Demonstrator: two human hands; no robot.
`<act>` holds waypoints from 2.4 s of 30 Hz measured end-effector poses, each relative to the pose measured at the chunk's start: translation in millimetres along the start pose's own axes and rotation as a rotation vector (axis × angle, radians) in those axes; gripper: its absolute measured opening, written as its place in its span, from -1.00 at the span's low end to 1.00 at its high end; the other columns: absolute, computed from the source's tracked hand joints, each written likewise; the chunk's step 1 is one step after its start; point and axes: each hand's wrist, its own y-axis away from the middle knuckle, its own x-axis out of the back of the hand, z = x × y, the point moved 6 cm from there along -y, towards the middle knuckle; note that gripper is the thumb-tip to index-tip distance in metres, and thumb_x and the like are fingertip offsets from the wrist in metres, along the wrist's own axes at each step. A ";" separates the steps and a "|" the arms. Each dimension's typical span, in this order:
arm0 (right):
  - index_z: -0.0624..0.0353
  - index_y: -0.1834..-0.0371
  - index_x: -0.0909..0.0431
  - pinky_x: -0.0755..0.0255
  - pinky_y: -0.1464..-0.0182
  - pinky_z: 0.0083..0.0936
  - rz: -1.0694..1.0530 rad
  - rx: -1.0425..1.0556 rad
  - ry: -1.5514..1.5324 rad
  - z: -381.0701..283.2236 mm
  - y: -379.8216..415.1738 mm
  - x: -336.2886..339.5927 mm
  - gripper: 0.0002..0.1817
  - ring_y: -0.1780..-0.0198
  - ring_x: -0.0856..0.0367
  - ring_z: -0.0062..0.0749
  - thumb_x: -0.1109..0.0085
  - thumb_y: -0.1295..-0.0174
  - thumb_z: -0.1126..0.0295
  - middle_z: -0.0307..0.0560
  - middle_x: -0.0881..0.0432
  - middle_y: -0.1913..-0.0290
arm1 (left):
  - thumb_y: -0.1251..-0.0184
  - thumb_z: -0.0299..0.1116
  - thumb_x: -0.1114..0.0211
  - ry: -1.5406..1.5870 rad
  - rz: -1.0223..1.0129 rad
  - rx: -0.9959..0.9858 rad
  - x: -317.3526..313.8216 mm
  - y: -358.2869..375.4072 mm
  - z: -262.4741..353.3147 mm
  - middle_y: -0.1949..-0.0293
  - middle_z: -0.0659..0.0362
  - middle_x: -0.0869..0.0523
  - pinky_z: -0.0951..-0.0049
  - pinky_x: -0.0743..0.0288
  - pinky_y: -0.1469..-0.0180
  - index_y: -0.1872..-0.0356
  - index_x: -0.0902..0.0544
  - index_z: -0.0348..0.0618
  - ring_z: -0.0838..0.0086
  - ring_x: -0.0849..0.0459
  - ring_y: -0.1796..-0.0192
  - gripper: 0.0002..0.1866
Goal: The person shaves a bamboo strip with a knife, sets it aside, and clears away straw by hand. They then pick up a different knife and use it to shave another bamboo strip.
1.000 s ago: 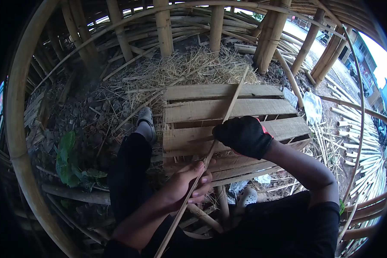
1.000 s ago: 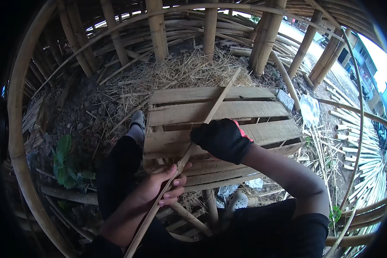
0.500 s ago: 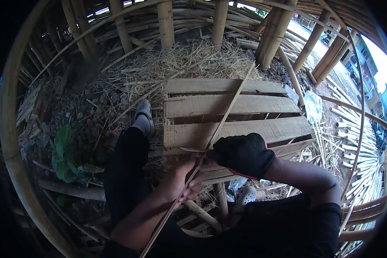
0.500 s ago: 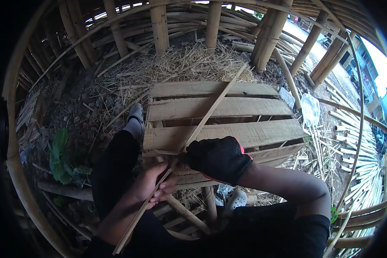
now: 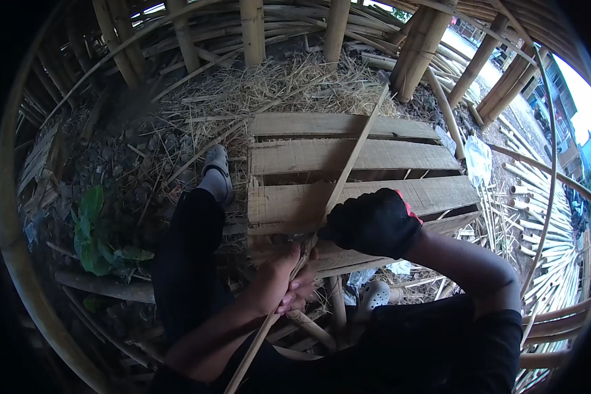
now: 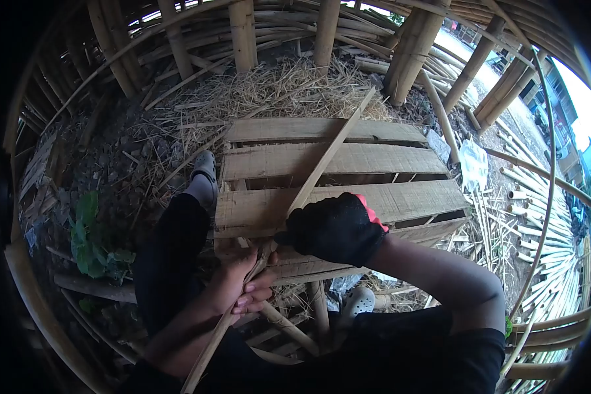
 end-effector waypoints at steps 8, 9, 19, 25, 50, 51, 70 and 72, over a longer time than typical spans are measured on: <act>-0.03 0.28 -0.67 -0.50 0.53 -0.33 -0.141 -0.155 0.146 53.2 -3.7 -8.4 -0.69 0.47 -0.71 -0.28 -0.16 -0.32 0.00 -0.21 -0.70 0.42 | -0.65 0.10 0.24 -0.022 0.046 0.033 -5.9 5.9 -7.8 0.61 0.34 -0.26 0.63 -0.08 0.78 0.00 -0.39 -0.10 0.68 -0.15 0.74 -0.54; -0.08 0.22 -0.70 -0.51 0.52 -0.32 -0.167 -0.209 0.169 70.0 2.0 -15.1 -0.70 0.45 -0.72 -0.27 -0.12 -0.35 -0.01 -0.20 -0.72 0.39 | -0.65 0.11 0.23 -0.044 0.039 0.020 -6.6 4.7 -7.1 0.62 0.34 -0.26 0.63 -0.08 0.78 0.00 -0.39 -0.09 0.68 -0.16 0.74 -0.54; -0.10 0.20 -0.70 -0.53 0.52 -0.32 -0.133 -0.034 0.033 13.4 -1.4 -3.1 -0.73 0.40 -0.73 -0.29 -0.13 -0.34 0.02 -0.21 -0.70 0.40 | -0.63 0.11 0.19 0.062 0.003 0.039 -4.5 4.0 -7.5 0.62 0.34 -0.27 0.66 -0.09 0.79 0.00 -0.40 -0.06 0.69 -0.18 0.75 -0.57; -0.28 0.18 -0.72 -0.45 0.54 -0.44 0.045 0.192 0.010 -0.2 -1.6 -0.6 -0.82 0.38 -0.70 -0.50 -0.24 -0.15 0.19 -0.42 -0.63 0.35 | -0.64 0.03 0.24 0.214 -0.083 0.075 -4.2 -1.1 -8.4 0.63 0.37 -0.26 0.68 -0.09 0.79 0.02 -0.41 -0.03 0.71 -0.15 0.75 -0.62; -0.13 0.14 -0.71 -0.57 0.46 -0.33 -0.045 0.046 0.048 45.0 -1.1 -6.9 -0.70 0.37 -0.75 -0.31 -0.02 -0.42 0.03 -0.25 -0.72 0.39 | -0.64 0.11 0.28 0.004 0.012 0.073 -6.1 -0.4 -15.0 0.63 0.35 -0.25 0.63 -0.10 0.79 0.03 -0.37 -0.03 0.67 -0.15 0.77 -0.57; -0.20 0.01 -0.69 -0.58 0.45 -0.35 -0.255 -0.055 0.202 69.1 -2.9 -12.9 -0.72 0.34 -0.75 -0.33 0.02 -0.45 0.08 -0.27 -0.73 0.33 | -0.63 0.12 0.26 0.018 0.010 0.074 -6.6 -1.1 -14.0 0.65 0.36 -0.25 0.65 -0.10 0.80 0.03 -0.37 -0.03 0.68 -0.16 0.77 -0.56; -0.23 -0.01 -0.68 -0.58 0.45 -0.34 -0.227 0.050 0.132 55.7 2.8 -14.4 -0.74 0.34 -0.74 -0.30 -0.07 -0.36 0.12 -0.30 -0.73 0.27 | -0.66 0.07 0.28 -0.049 0.015 0.077 -10.2 6.2 -8.0 0.63 0.37 -0.23 0.64 -0.11 0.75 0.05 -0.37 -0.02 0.70 -0.13 0.75 -0.59; -0.24 -0.03 -0.67 -0.58 0.46 -0.32 -0.160 0.080 0.106 59.1 3.7 -17.1 -0.73 0.33 -0.75 -0.31 -0.06 -0.38 0.09 -0.30 -0.72 0.29 | -0.65 0.09 0.29 -0.004 0.017 0.074 -7.6 2.6 -10.2 0.63 0.38 -0.22 0.65 -0.11 0.77 0.04 -0.37 -0.02 0.70 -0.13 0.76 -0.57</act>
